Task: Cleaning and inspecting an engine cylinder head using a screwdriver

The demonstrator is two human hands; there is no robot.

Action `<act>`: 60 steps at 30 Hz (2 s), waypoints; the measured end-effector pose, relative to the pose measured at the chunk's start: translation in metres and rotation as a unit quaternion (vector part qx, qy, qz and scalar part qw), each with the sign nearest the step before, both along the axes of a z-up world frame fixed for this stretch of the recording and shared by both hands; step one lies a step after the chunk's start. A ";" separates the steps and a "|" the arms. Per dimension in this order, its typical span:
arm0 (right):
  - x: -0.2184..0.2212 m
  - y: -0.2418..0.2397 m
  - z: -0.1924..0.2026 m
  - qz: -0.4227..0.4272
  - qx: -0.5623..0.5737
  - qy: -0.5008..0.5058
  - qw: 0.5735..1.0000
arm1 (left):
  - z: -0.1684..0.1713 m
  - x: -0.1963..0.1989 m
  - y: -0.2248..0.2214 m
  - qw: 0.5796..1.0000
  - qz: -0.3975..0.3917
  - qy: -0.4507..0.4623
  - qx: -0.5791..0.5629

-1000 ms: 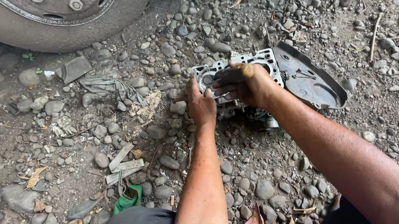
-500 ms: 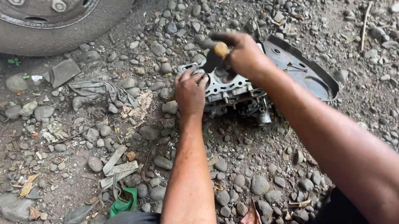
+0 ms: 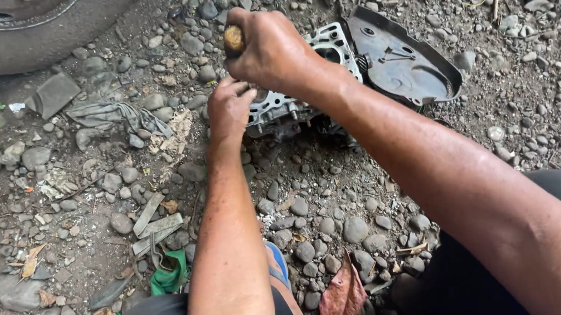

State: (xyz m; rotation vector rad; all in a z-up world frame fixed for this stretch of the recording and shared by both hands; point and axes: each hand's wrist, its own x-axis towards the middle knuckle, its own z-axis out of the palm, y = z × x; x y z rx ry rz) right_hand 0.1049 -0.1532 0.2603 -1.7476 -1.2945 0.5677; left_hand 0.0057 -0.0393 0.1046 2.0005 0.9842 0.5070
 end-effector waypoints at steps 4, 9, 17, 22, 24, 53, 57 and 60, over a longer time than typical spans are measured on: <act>0.016 -0.004 -0.001 -0.041 -0.001 0.078 0.996 | 0.001 -0.015 -0.010 0.993 0.024 -0.075 -0.087; 0.036 -0.007 -0.019 -0.146 0.061 0.202 0.966 | -0.020 -0.006 -0.013 0.984 0.081 -0.142 -0.076; 0.024 -0.018 -0.026 -0.083 0.096 0.134 0.983 | -0.039 -0.002 -0.028 0.985 0.104 -0.137 0.022; 0.026 -0.016 -0.025 -0.084 0.070 0.187 0.976 | -0.051 -0.002 -0.037 0.987 0.062 -0.044 0.139; 0.025 -0.021 -0.016 -0.072 0.082 0.157 0.982 | -0.051 0.000 -0.036 0.981 0.047 -0.007 0.186; 0.006 -0.025 0.007 0.258 0.096 -0.276 0.921 | -0.015 -0.005 -0.035 0.993 -0.004 0.095 0.073; 0.011 -0.039 0.019 0.210 0.007 -0.195 0.958 | -0.036 -0.002 -0.028 0.996 0.035 0.021 0.075; 0.018 -0.042 0.026 0.200 0.026 -0.198 0.959 | -0.050 0.000 -0.022 0.994 0.032 -0.030 0.099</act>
